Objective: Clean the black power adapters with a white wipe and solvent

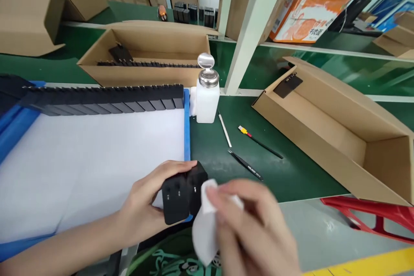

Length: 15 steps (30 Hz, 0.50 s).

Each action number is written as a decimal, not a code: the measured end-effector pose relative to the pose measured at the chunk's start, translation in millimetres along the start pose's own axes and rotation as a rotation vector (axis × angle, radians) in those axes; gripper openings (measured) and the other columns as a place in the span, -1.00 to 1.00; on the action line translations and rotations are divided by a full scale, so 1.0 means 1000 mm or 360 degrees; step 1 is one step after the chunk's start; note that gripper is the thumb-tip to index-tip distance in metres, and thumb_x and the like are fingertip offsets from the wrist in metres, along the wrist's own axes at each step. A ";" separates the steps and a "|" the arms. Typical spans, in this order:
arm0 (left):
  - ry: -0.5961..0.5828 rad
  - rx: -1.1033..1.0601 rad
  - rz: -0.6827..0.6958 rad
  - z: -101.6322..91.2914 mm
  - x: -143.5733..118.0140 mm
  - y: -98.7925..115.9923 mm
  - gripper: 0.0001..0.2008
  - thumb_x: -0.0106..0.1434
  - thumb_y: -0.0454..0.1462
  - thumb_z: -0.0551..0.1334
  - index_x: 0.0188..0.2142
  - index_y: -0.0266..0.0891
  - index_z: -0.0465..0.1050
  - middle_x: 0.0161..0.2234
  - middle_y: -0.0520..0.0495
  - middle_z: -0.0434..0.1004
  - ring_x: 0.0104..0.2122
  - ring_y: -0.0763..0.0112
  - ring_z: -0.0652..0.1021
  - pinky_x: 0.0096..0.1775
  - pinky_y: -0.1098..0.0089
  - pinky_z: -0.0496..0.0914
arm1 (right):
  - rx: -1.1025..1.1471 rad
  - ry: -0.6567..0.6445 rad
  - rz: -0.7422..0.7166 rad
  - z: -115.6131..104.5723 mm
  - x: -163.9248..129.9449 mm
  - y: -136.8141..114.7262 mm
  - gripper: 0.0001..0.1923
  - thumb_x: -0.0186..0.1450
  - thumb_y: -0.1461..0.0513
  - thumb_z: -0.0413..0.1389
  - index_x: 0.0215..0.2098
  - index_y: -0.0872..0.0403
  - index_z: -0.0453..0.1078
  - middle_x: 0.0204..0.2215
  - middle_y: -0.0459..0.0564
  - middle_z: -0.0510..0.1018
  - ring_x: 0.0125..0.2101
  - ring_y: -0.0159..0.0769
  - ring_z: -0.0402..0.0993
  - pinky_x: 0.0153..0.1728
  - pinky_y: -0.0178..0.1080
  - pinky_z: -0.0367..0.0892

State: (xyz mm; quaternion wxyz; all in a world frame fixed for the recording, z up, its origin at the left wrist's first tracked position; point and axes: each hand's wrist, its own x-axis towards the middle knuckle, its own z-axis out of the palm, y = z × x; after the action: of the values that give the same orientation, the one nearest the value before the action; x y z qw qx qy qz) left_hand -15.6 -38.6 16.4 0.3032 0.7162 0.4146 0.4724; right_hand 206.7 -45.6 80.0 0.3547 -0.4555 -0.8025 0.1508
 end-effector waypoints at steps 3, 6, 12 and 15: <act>-0.0003 -0.0017 -0.0062 0.000 0.000 0.001 -0.39 0.19 -0.28 0.43 0.19 -0.15 0.29 0.07 -0.29 0.55 0.02 0.15 0.61 -0.01 0.22 0.58 | -0.0121 0.0125 -0.0011 0.030 -0.029 -0.010 -0.41 0.29 0.41 0.13 0.25 -0.09 0.39 -0.18 0.12 0.56 -0.37 -0.12 0.56 -0.63 -0.21 0.49; 0.0003 0.0028 -0.0008 0.003 0.000 0.002 -0.41 0.20 -0.31 0.40 0.19 -0.18 0.29 0.08 -0.32 0.54 0.04 0.13 0.60 -0.01 0.20 0.58 | -0.0092 0.0199 -0.0167 0.052 -0.027 -0.011 -0.36 0.30 0.45 0.11 0.33 0.03 0.29 -0.14 0.17 0.55 -0.28 -0.11 0.56 -0.54 -0.23 0.53; 0.0036 0.0128 0.0139 0.003 0.001 0.000 -0.42 0.21 -0.38 0.37 0.21 -0.24 0.30 0.05 -0.35 0.55 0.04 0.10 0.59 -0.01 0.16 0.58 | 0.0092 0.0163 -0.0129 0.059 -0.006 -0.012 -0.36 0.34 0.51 0.04 0.36 0.12 0.21 -0.14 0.16 0.37 -0.25 -0.27 0.43 -0.37 -0.27 0.47; 0.0030 0.0128 0.0157 0.000 0.002 -0.003 -0.41 0.20 -0.35 0.40 0.20 -0.24 0.32 0.03 -0.34 0.56 0.03 0.10 0.60 -0.04 0.18 0.59 | 0.0124 0.0055 -0.0180 0.057 -0.009 -0.009 -0.38 0.38 0.49 -0.03 0.38 0.10 0.16 -0.15 0.14 0.39 -0.26 -0.27 0.44 -0.34 -0.28 0.49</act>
State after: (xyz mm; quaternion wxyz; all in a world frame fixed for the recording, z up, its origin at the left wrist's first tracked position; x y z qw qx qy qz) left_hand -16.6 -35.4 14.4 0.2466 0.7428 0.4004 0.4765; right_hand 164.0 -52.9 41.1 0.3939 -0.3978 -0.8142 0.1538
